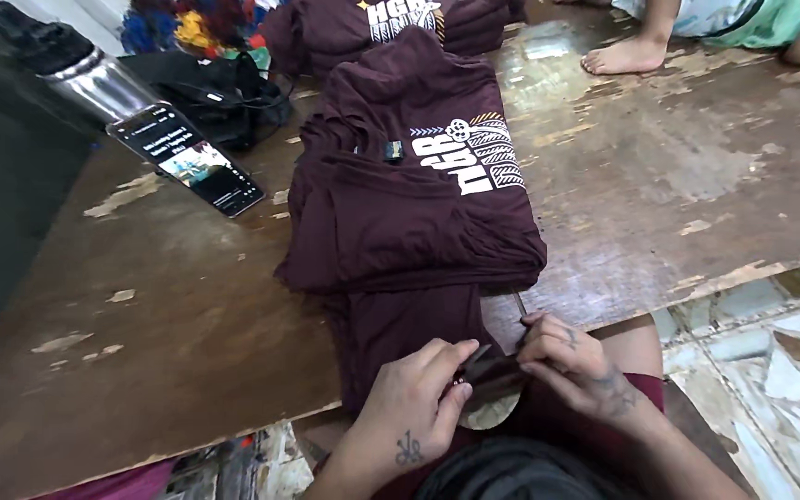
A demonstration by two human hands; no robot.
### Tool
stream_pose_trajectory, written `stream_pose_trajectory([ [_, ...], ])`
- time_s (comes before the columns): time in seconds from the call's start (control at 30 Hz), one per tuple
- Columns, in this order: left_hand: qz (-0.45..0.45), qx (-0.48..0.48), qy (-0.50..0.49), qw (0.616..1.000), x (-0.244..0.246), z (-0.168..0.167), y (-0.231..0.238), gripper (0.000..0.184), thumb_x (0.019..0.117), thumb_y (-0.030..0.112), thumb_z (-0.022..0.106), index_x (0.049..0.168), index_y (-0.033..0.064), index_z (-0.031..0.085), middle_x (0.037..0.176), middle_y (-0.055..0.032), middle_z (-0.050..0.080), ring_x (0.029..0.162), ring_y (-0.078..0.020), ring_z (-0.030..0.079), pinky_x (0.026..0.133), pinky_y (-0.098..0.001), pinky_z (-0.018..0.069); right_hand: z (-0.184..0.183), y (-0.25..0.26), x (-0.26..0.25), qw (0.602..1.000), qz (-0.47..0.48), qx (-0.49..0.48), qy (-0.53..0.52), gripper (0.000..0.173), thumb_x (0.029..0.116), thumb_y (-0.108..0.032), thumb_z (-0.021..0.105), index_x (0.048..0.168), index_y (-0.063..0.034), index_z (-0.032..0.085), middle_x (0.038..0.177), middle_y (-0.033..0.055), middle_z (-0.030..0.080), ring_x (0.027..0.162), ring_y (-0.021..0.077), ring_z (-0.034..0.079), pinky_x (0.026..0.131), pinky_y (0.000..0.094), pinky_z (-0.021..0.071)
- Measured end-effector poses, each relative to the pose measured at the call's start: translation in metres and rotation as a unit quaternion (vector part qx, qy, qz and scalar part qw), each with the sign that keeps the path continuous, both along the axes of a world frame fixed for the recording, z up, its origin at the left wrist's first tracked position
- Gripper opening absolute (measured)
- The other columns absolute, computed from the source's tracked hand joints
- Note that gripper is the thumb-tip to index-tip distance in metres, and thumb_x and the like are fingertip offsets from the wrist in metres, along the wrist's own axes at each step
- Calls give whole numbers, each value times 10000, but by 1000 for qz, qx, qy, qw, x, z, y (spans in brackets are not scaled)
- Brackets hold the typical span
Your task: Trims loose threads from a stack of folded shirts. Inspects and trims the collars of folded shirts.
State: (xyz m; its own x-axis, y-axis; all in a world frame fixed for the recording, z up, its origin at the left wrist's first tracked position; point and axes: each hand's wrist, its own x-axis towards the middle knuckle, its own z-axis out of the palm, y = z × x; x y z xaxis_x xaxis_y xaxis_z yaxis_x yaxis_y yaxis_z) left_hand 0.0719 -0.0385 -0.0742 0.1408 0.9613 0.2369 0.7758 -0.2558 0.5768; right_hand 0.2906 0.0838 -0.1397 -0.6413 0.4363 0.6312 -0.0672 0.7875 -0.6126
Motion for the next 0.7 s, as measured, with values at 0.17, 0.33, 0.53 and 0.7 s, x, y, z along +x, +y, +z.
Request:
stream_pose_trajectory([
  [0.17,-8,67,81,994,9,-4,4,338,941,111,555,1218,92,747,892,-87,715,710,-221,702,561,-357,559,1,-5,1,997,33,-41,51,285,1079,-256,491,918,-43,592,865,112,626,905,181,671,1107,390,451],
  [0.33,24,46,27,998,5,-2,-1,341,963,140,551,1249,47,709,967,-116,716,774,-213,703,644,-354,580,-3,-11,7,996,68,-58,25,371,1088,-333,453,867,-66,585,819,90,634,898,169,676,1197,440,343],
  [0.53,57,31,-181,981,-5,-2,-4,514,1057,406,504,1350,-13,557,1001,-30,645,834,-3,597,726,-172,520,16,-11,-20,997,-47,34,-41,363,1021,-426,569,1112,-119,740,981,146,696,936,281,677,888,417,542],
  [0.7,37,47,86,995,-6,-5,-12,205,868,248,657,958,69,699,755,-54,689,615,-192,670,516,-379,540,7,-3,-11,998,31,-43,30,281,1057,-229,526,874,-61,658,843,105,665,911,197,678,1051,391,488],
])
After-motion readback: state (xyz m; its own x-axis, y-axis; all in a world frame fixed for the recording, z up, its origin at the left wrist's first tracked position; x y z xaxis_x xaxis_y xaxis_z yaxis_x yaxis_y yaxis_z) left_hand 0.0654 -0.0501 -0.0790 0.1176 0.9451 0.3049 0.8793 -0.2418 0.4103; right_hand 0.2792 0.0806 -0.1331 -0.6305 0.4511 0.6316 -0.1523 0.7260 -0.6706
